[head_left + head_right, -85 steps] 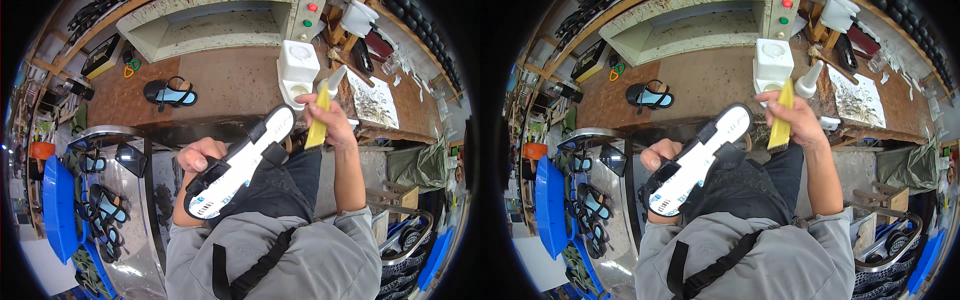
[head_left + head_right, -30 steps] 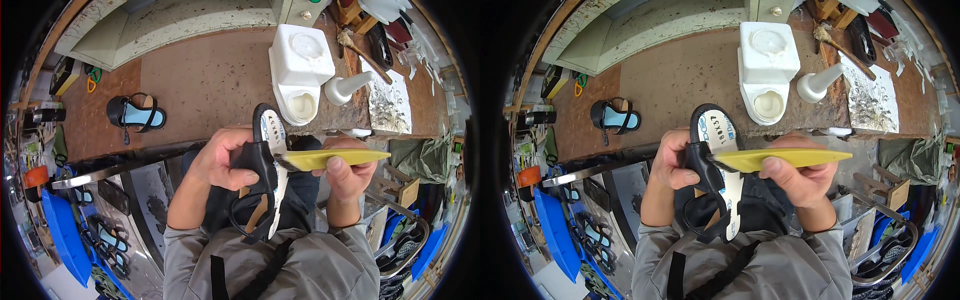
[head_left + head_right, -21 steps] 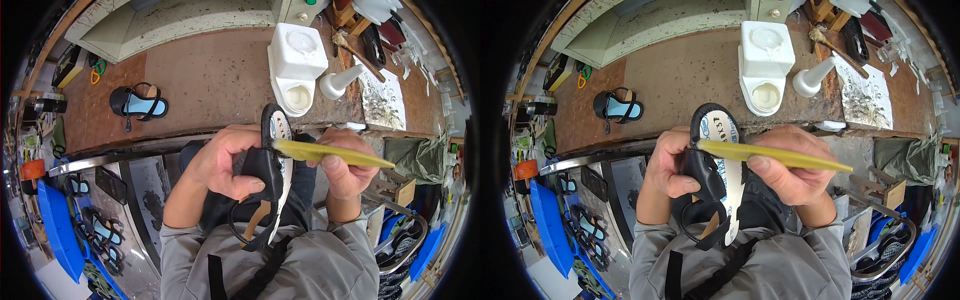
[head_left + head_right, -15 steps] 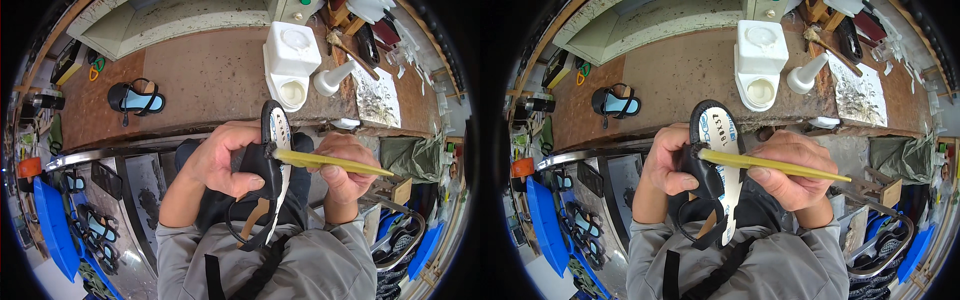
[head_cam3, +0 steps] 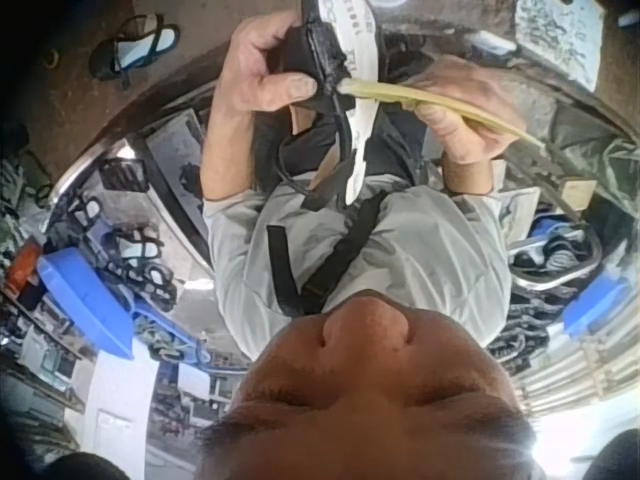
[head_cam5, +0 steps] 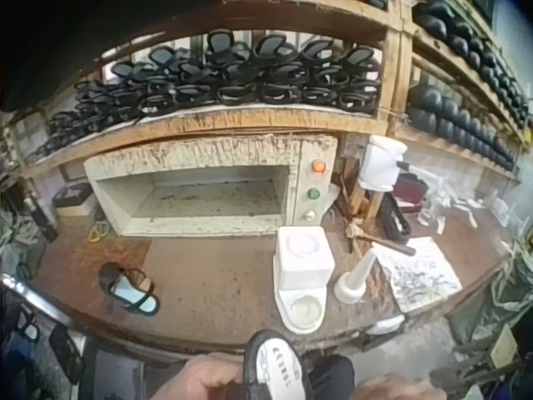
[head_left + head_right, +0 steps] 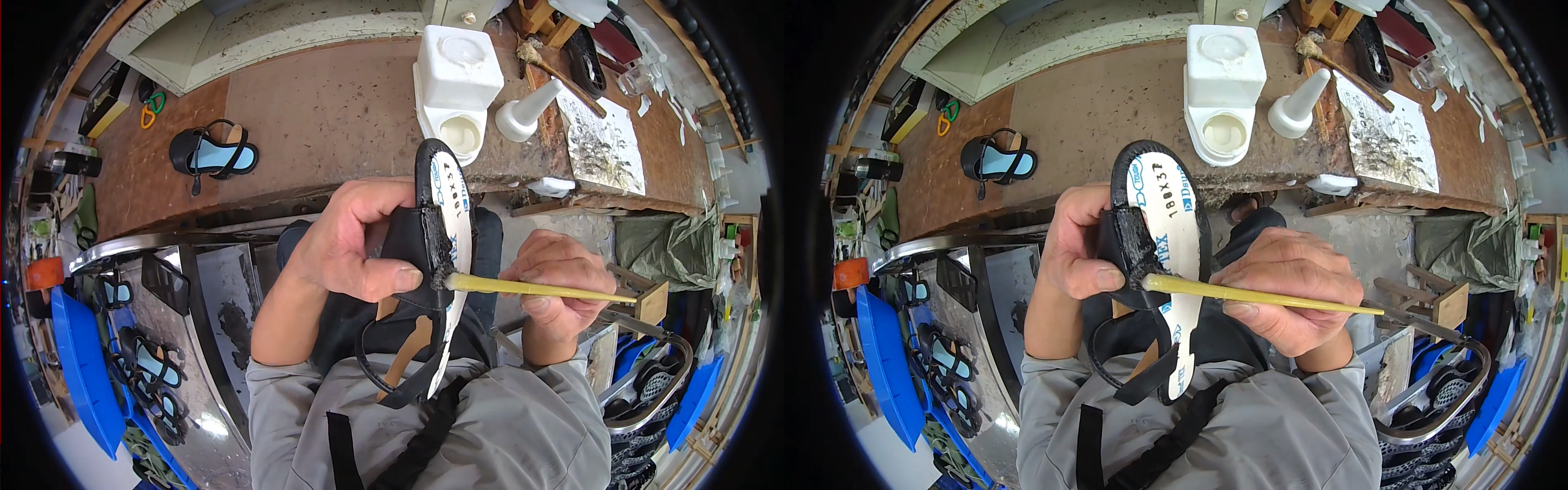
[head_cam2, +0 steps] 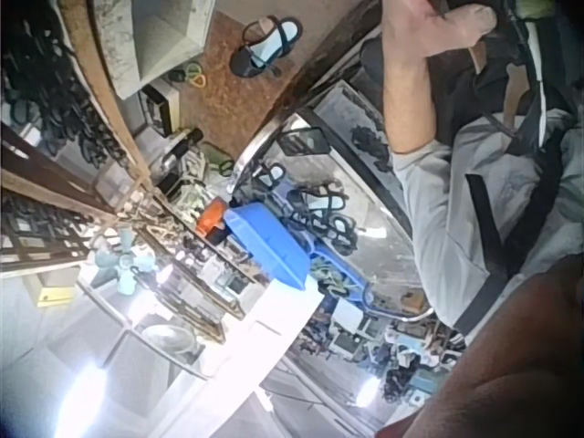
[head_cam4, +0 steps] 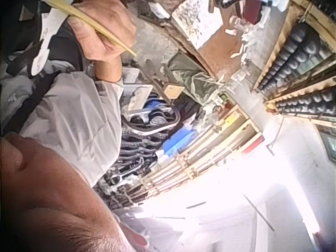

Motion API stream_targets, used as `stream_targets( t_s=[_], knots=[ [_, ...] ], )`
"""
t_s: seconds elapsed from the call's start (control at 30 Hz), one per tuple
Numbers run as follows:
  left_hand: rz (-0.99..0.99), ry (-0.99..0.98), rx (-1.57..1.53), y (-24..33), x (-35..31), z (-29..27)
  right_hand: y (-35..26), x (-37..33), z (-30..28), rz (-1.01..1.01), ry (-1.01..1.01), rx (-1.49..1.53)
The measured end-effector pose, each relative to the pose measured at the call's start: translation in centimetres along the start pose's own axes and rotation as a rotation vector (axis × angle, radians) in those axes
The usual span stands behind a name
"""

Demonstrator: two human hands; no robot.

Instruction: Applying liquid adhesive to the edges of sandal soles using a small brush.

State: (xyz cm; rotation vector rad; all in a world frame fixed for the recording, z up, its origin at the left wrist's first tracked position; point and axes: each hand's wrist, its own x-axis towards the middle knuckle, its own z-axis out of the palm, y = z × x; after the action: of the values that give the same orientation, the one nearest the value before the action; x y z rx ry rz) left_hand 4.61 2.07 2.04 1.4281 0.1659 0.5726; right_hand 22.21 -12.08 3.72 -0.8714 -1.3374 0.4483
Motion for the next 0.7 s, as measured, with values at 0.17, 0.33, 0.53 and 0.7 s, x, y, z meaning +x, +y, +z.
stream_targets(
  t_s=[0.17,0.33,0.53,0.7],
  knots=[
    [0.067,-0.043,-0.166,-0.1,0.0,0.4,0.0,-1.0,-1.2,-0.01,-0.068,0.054],
    [0.249,-0.178,-0.037,0.1,0.6,0.3,1.6,1.2,-1.9,0.132,0.02,0.127],
    [0.096,-0.069,-0.218,0.2,-0.4,0.4,1.8,-0.2,-0.9,0.123,0.033,0.085],
    [0.077,-0.01,-0.29,-0.1,-0.3,-0.1,-0.4,-0.9,0.3,0.257,0.338,0.243]
  ],
)
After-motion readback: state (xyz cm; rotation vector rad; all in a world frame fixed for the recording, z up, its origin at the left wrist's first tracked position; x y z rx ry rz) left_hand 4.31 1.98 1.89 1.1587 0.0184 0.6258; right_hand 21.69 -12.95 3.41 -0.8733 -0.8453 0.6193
